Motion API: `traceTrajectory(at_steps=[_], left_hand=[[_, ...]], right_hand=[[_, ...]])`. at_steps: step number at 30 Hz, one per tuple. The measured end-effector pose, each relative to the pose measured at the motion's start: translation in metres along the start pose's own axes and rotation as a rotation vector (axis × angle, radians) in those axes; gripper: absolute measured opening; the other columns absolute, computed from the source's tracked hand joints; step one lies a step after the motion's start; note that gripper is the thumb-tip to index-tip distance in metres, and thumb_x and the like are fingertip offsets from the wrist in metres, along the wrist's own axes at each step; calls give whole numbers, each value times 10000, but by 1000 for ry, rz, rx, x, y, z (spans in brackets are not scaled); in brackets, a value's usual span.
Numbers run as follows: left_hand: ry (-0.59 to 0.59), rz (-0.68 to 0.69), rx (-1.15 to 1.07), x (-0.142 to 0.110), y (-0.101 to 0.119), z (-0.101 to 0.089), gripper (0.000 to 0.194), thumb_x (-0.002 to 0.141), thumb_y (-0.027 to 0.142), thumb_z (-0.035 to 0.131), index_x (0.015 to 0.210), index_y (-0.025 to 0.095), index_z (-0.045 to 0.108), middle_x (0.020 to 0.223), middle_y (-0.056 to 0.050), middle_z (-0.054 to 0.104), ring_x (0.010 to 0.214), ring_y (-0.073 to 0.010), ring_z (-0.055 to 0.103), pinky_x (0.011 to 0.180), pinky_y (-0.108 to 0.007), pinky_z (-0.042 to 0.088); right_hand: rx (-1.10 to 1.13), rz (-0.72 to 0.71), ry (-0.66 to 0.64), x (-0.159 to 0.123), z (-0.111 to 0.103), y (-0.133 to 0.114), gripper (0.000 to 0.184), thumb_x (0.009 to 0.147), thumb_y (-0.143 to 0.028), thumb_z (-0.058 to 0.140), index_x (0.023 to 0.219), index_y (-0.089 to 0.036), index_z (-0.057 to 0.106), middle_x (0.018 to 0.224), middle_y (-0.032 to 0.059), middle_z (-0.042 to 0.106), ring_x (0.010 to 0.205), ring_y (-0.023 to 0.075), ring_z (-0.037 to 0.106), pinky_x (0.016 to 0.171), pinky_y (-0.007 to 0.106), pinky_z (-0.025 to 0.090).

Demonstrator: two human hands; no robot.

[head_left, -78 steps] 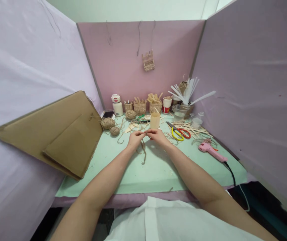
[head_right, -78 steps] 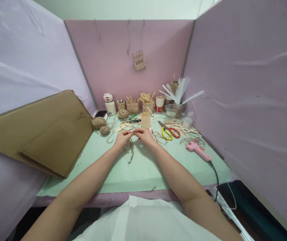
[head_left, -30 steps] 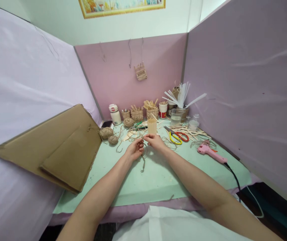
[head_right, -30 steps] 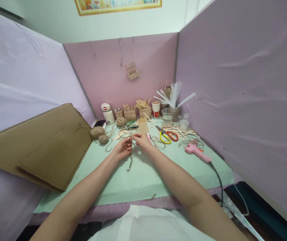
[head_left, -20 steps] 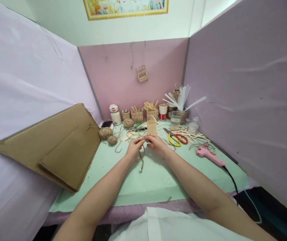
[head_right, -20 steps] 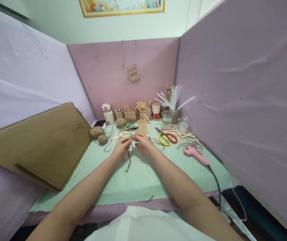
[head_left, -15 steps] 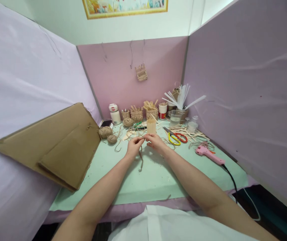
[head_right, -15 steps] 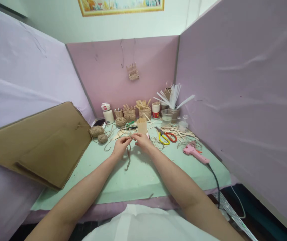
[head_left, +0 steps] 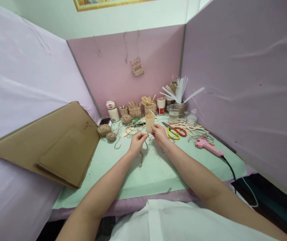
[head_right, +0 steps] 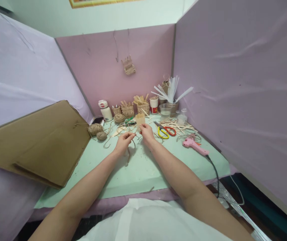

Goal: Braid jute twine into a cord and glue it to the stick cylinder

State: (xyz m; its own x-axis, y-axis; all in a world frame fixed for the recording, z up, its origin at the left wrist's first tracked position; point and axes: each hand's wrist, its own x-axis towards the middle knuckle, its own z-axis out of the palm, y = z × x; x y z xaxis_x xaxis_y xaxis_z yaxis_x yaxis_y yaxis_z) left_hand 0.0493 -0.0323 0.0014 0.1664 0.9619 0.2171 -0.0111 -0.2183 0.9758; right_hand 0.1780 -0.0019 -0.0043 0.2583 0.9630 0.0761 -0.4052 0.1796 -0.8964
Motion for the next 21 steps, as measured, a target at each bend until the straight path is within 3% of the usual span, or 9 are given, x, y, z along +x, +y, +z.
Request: traceTrajectory(at_steps=[5, 10, 15, 21], left_hand=[[-16, -90, -179, 2, -6, -10, 295, 670, 408, 692, 812, 150, 702, 500, 41, 410, 471, -68, 278, 457, -220, 175], [-77, -97, -239, 8, -9, -14, 373, 691, 456, 663, 874, 134, 702, 513, 29, 429, 455, -62, 269, 438, -224, 148], [-82, -114, -259, 5, -7, -13, 377, 639, 410, 725, 887, 128, 698, 506, 43, 399, 462, -55, 278, 441, -218, 138], [-40, -103, -243, 4, -7, -14, 302, 621, 395, 745, 777, 143, 687, 490, 56, 354, 455, -50, 253, 443, -221, 139]], right_hand=[[-68, -53, -146, -1, -2, -9, 326, 593, -462, 697, 673, -201, 519, 634, -23, 519, 600, 102, 464, 613, 253, 391], [-75, -85, -275, -2, -1, -12, 357, 664, -554, 636, 759, -211, 610, 861, 25, 644, 806, 139, 576, 741, 275, 425], [-229, -206, -383, -6, -1, -14, 396, 746, -577, 560, 852, -214, 676, 949, 39, 674, 936, 174, 580, 833, 308, 407], [-476, -142, -571, -13, -6, -21, 346, 744, -517, 584, 800, -189, 680, 649, -7, 591, 626, 122, 497, 624, 257, 373]])
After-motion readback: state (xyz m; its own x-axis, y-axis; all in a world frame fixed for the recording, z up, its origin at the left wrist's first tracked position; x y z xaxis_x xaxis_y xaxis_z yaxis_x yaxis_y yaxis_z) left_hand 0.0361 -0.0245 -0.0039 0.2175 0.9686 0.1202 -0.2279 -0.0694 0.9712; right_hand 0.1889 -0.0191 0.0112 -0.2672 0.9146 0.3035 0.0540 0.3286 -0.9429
